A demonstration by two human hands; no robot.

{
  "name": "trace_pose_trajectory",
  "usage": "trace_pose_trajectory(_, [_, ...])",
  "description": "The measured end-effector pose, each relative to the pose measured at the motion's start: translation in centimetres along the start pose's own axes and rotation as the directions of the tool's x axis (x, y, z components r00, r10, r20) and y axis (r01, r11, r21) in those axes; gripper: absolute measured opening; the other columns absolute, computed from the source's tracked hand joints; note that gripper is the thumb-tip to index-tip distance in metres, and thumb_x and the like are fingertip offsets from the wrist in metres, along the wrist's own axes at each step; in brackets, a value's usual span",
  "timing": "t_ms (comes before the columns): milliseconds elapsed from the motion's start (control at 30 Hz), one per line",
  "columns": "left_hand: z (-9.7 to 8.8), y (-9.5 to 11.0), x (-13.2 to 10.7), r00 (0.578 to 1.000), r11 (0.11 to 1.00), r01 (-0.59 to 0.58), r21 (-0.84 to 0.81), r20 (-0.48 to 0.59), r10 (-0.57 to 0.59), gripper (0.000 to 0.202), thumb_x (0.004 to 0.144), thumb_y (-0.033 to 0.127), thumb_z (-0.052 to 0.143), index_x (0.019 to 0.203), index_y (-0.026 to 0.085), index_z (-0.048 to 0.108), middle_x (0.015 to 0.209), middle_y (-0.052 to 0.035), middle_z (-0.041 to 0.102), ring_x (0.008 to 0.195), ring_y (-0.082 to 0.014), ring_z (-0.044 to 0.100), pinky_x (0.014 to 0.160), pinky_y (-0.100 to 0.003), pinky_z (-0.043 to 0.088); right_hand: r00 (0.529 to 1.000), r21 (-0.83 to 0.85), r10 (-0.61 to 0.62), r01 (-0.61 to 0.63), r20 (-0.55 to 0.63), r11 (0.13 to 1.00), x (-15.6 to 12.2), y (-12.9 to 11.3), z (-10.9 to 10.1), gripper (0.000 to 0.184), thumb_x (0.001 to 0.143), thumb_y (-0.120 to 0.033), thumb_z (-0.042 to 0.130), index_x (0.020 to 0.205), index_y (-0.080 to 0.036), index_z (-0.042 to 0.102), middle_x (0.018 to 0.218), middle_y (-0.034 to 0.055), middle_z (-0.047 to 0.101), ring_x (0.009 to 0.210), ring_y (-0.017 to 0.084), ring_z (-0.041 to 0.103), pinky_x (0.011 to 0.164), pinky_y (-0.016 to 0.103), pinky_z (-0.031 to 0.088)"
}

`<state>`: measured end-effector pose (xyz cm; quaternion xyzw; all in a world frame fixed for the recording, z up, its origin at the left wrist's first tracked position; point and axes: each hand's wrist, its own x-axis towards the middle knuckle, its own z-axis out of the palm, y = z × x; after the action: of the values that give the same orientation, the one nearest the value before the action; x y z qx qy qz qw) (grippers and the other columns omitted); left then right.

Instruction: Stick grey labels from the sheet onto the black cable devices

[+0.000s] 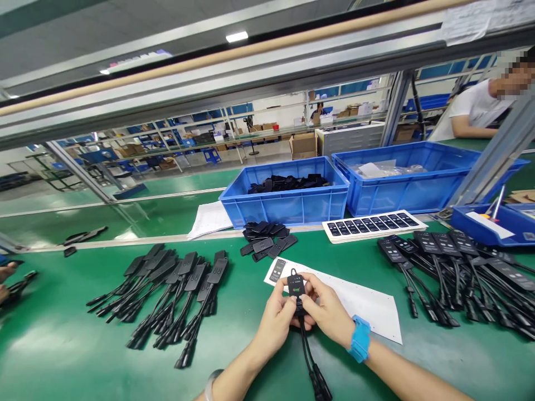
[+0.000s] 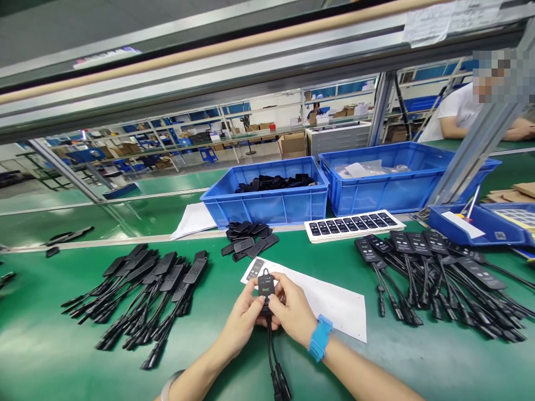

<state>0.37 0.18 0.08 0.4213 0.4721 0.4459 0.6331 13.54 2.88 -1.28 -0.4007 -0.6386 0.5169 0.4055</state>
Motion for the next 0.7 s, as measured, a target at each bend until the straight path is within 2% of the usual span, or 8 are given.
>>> trace_pose_trajectory(167, [-0.3, 0.4, 0.3, 0.996, 0.98, -0.026, -0.196, 0.078, 0.042, 0.064, 0.092, 0.059, 0.036, 0.139, 0.017, 0.028, 0.104, -0.0137, 0.07, 0.09, -0.0247, 0.068, 0.075, -0.036, 0.052, 0.977, -0.405, -0.213, 0.206, 0.03, 0.891, 0.1, 0.0, -0.4, 0.07, 0.079, -0.024, 0.06, 0.143, -0.015, 0.033, 0.116, 0.015, 0.06, 0.103, 0.029, 0.059, 0.086, 0.044, 0.052])
trace_pose_trajectory(267, [-1.3, 0.5, 0.5, 0.954, 0.968, -0.222, 0.121, 0.234, 0.189, 0.067, 0.091, 0.063, 0.03, 0.141, 0.018, 0.034, 0.127, -0.0173, 0.06, 0.116, -0.0305, 0.057, 0.097, -0.047, 0.044, 0.982, -0.584, -0.188, 0.161, 0.016, 0.795, 1.2, -1.0, -2.2, 0.063, 0.084, -0.022, 0.052, 0.143, -0.011, 0.033, 0.116, 0.0165, 0.061, 0.106, 0.028, 0.059, 0.091, 0.042, 0.049])
trace_pose_trajectory(300, [-1.7, 0.5, 0.6, 0.927, 0.893, -0.321, 0.315, 0.299, 0.227, 0.067, 0.089, 0.064, 0.038, 0.14, 0.02, 0.039, 0.137, -0.0162, 0.053, 0.126, -0.0323, 0.048, 0.105, -0.05, 0.036, 0.988, -0.659, -0.151, 0.102, -0.017, 0.745, 1.7, -1.5, -3.3, 0.059, 0.087, -0.022, 0.049, 0.143, -0.011, 0.034, 0.113, 0.0153, 0.062, 0.103, 0.026, 0.06, 0.089, 0.039, 0.05])
trace_pose_trajectory(367, [-2.3, 0.5, 0.8, 0.873, 0.614, -0.464, 0.639, 0.448, 0.193, 0.07, 0.082, 0.065, 0.053, 0.139, 0.025, 0.043, 0.152, -0.012, 0.033, 0.14, -0.0358, 0.026, 0.114, -0.056, 0.015, 0.989, -0.812, -0.072, -0.063, -0.128, 0.581, 2.6, -2.7, -6.1, 0.053, 0.089, -0.023, 0.048, 0.14, -0.012, 0.039, 0.104, 0.0125, 0.063, 0.093, 0.023, 0.064, 0.082, 0.033, 0.051])
trace_pose_trajectory(400, [-2.4, 0.6, 0.8, 0.855, 0.475, -0.498, 0.726, 0.503, 0.129, 0.074, 0.079, 0.066, 0.056, 0.141, 0.028, 0.041, 0.156, -0.0105, 0.024, 0.143, -0.037, 0.016, 0.114, -0.059, 0.008, 0.977, -0.874, -0.041, -0.166, -0.207, 0.457, 2.8, -3.2, -7.7, 0.049, 0.089, -0.024, 0.048, 0.137, -0.014, 0.043, 0.104, 0.0118, 0.062, 0.09, 0.023, 0.064, 0.079, 0.031, 0.051])
trace_pose_trajectory(467, [-2.4, 0.7, 0.7, 0.832, 0.309, -0.529, 0.79, 0.555, 0.006, 0.08, 0.077, 0.07, 0.053, 0.144, 0.031, 0.034, 0.158, -0.0106, 0.013, 0.143, -0.0388, 0.007, 0.112, -0.064, 0.004, 0.933, -0.881, -0.028, -0.329, -0.359, 0.339, 2.9, -4.0, -11.0, 0.043, 0.088, -0.017, 0.047, 0.129, -0.007, 0.05, 0.108, 0.0204, 0.057, 0.084, 0.028, 0.065, 0.072, 0.038, 0.05])
trace_pose_trajectory(600, [-1.2, 0.8, 0.0, 0.846, 0.213, -0.508, 0.835, 0.53, -0.059, 0.085, 0.077, 0.076, 0.045, 0.147, 0.032, 0.025, 0.158, -0.015, 0.01, 0.142, -0.042, 0.006, 0.109, -0.068, 0.011, 0.854, -0.84, -0.063, -0.491, -0.517, 0.233, 2.6, -3.9, -14.9, 0.04, 0.082, -0.004, 0.042, 0.118, 0.01, 0.053, 0.102, 0.0387, 0.052, 0.097, 0.049, 0.057, 0.073, 0.057, 0.043])
trace_pose_trajectory(700, [-0.2, 0.5, -0.6, 0.866, 0.204, -0.472, 0.858, 0.494, -0.073, 0.093, 0.074, 0.078, 0.044, 0.149, 0.028, 0.023, 0.156, -0.0205, 0.008, 0.14, -0.0468, 0.008, 0.106, -0.071, 0.015, 0.922, -0.891, -0.062, -0.351, -0.383, 0.287, 3.1, -2.6, -13.1, 0.038, 0.086, -0.008, 0.043, 0.119, 0.004, 0.057, 0.11, 0.0353, 0.054, 0.105, 0.046, 0.054, 0.081, 0.058, 0.04])
